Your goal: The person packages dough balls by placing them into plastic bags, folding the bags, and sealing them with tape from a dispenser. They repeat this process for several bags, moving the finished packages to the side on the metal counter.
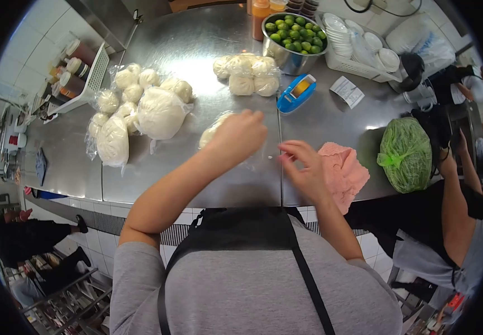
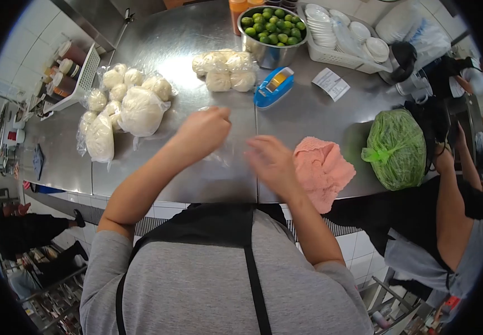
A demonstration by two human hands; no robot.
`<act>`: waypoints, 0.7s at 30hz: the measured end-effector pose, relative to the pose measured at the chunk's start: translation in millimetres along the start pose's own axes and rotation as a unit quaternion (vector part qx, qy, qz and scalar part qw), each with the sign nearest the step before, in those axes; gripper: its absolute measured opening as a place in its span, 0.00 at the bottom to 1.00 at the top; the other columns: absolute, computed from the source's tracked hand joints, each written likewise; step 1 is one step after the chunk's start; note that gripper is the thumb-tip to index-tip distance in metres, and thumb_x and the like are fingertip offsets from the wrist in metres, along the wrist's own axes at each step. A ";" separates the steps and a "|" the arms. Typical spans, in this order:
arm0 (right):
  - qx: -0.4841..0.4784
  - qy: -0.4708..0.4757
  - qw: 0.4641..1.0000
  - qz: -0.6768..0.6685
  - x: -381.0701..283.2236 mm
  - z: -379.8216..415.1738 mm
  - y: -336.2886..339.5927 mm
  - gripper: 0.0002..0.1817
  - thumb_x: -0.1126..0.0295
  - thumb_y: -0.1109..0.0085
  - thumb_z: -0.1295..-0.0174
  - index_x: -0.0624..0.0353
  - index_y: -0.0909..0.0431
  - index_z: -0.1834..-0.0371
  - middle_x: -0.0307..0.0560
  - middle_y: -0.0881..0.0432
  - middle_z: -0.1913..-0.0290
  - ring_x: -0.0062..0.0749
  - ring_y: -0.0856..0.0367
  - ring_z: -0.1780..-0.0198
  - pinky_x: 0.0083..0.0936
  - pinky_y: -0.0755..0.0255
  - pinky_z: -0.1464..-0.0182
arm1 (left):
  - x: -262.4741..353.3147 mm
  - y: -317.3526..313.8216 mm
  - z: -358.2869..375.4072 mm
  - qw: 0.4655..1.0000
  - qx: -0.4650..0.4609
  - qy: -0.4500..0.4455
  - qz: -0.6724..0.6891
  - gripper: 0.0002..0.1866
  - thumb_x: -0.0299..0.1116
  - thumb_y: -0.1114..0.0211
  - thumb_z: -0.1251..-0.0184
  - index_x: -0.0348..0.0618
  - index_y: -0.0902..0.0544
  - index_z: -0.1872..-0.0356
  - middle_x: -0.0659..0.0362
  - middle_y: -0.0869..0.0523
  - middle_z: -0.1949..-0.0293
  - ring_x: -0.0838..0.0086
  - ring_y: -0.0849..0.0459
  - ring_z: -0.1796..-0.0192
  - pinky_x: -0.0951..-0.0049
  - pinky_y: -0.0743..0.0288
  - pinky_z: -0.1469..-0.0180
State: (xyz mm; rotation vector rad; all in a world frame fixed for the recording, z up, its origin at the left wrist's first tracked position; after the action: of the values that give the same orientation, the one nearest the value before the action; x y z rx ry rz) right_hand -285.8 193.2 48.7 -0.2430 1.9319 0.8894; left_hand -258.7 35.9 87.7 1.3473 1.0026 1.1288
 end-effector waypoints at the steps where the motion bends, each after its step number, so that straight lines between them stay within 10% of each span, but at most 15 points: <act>1: -0.044 -0.055 0.995 -0.069 -20.9 -6.0 -13.0 0.19 0.69 0.37 0.50 0.62 0.25 0.55 0.52 0.22 0.56 0.42 0.20 0.63 0.33 0.25 0.62 | -3.1 12.2 2.0 0.999 0.032 0.009 -0.004 0.04 0.26 0.43 0.52 0.38 0.21 0.79 0.55 0.22 0.67 0.62 0.20 0.61 0.67 0.23 0.60; 7: -0.148 0.117 0.955 0.228 -68.0 -40.7 -54.7 0.23 0.60 0.36 0.49 0.56 0.28 0.50 0.51 0.25 0.59 0.35 0.23 0.77 0.30 0.27 0.72 | -46.0 66.9 29.5 0.980 0.102 0.169 0.034 0.11 0.18 0.47 0.50 0.30 0.21 0.64 0.50 0.20 0.58 0.58 0.19 0.59 0.66 0.25 0.56; 9: -0.032 0.301 0.942 0.147 -91.6 -52.2 -45.4 0.20 0.57 0.39 0.47 0.54 0.27 0.54 0.47 0.25 0.65 0.37 0.23 0.77 0.31 0.27 0.73 | -48.4 78.8 36.1 0.977 0.141 0.148 0.059 0.12 0.18 0.48 0.49 0.30 0.21 0.62 0.50 0.20 0.57 0.57 0.19 0.59 0.65 0.25 0.55; 15: -0.175 0.191 0.923 0.286 -92.8 -72.9 -36.0 0.12 0.61 0.38 0.48 0.54 0.25 0.66 0.40 0.22 0.70 0.38 0.22 0.74 0.30 0.28 0.73 | -62.0 104.4 56.6 0.961 0.220 0.152 0.068 0.12 0.19 0.47 0.47 0.31 0.19 0.63 0.50 0.19 0.60 0.57 0.19 0.62 0.64 0.26 0.57; 21: -0.095 0.246 0.929 0.259 -88.1 -96.0 10.7 0.07 0.66 0.39 0.47 0.56 0.25 0.73 0.40 0.21 0.69 0.37 0.22 0.72 0.28 0.29 0.72 | -66.3 92.2 74.9 0.984 0.086 0.152 0.044 0.09 0.32 0.36 0.48 0.35 0.16 0.76 0.56 0.17 0.65 0.65 0.17 0.66 0.71 0.25 0.62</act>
State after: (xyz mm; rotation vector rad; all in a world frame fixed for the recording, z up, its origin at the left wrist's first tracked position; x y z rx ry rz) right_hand -311.3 119.3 153.5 -0.0647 2.4310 1.4771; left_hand -201.1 -51.7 174.4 1.3925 1.2957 1.3696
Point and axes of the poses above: each hand's wrist, its own z-axis away from the middle knuckle, its own y-axis out of the back of the hand, x = y × z, the point moved 4 cm from there along -z, towards the middle knuckle
